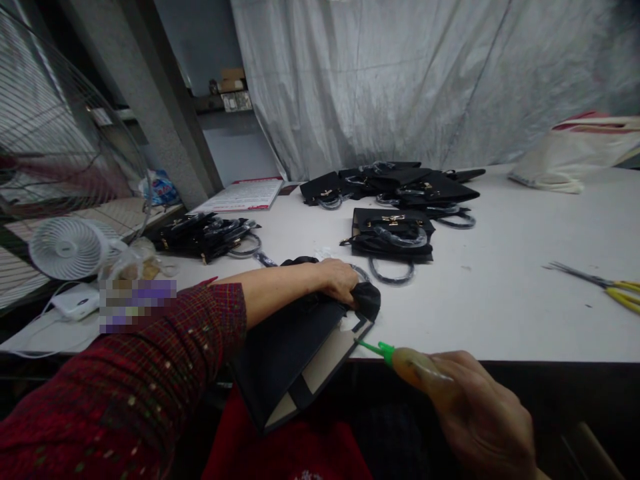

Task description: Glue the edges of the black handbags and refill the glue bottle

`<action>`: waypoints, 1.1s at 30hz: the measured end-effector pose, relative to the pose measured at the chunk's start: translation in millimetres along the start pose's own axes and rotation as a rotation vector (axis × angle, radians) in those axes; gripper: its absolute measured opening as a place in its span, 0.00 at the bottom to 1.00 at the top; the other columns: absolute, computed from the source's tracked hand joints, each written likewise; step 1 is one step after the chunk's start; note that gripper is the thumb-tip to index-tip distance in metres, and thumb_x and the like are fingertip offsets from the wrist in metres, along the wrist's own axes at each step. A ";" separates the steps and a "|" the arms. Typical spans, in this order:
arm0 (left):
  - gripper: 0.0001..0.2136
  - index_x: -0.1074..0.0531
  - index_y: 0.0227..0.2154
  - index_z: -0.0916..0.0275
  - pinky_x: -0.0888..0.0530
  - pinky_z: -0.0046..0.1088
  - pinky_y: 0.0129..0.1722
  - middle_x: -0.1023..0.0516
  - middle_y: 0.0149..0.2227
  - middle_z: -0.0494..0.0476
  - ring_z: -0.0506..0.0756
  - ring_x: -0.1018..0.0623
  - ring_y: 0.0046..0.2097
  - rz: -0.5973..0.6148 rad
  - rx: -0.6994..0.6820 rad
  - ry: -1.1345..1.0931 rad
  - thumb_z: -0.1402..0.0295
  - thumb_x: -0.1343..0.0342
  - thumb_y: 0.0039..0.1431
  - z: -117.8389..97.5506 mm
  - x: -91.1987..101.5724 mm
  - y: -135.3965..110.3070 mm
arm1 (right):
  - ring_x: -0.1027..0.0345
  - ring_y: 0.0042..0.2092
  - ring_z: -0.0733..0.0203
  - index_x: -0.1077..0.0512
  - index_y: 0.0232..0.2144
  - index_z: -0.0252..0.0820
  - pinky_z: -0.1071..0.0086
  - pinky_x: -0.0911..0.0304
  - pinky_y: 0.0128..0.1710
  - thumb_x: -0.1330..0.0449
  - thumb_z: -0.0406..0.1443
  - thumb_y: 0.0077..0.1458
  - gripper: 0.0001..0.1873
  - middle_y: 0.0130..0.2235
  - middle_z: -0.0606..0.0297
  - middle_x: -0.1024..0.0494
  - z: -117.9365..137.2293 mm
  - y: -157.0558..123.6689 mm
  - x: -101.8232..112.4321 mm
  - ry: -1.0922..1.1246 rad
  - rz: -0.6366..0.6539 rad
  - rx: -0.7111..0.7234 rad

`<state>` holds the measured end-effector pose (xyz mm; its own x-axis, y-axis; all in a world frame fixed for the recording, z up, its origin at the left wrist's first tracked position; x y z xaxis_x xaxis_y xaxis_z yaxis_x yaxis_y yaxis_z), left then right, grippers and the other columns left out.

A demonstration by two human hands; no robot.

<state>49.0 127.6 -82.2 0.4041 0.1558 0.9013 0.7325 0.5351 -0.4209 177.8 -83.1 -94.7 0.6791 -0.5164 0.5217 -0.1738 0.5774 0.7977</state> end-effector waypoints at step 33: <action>0.21 0.19 0.38 0.57 0.25 0.34 0.39 0.16 0.42 0.61 0.63 0.18 0.45 -0.019 -0.005 -0.024 0.45 0.43 0.54 0.5 -2.0 2.2 | 0.27 0.28 0.64 0.29 0.45 0.42 0.74 0.34 0.24 0.38 0.33 0.61 0.09 0.34 0.63 0.22 -23.2 10.1 3.5 -0.153 0.017 0.030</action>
<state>49.4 128.9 -84.9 0.3772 0.1655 0.9112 0.7424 0.5342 -0.4043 195.0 -64.4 -91.9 0.5598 -0.5982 0.5733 -0.2072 0.5689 0.7959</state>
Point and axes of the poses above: each hand's wrist, its own y-axis towards the middle knuckle, its own x-axis out of the back of the hand, z = x × y, the point moved 5 cm from there along y, towards the middle knuckle
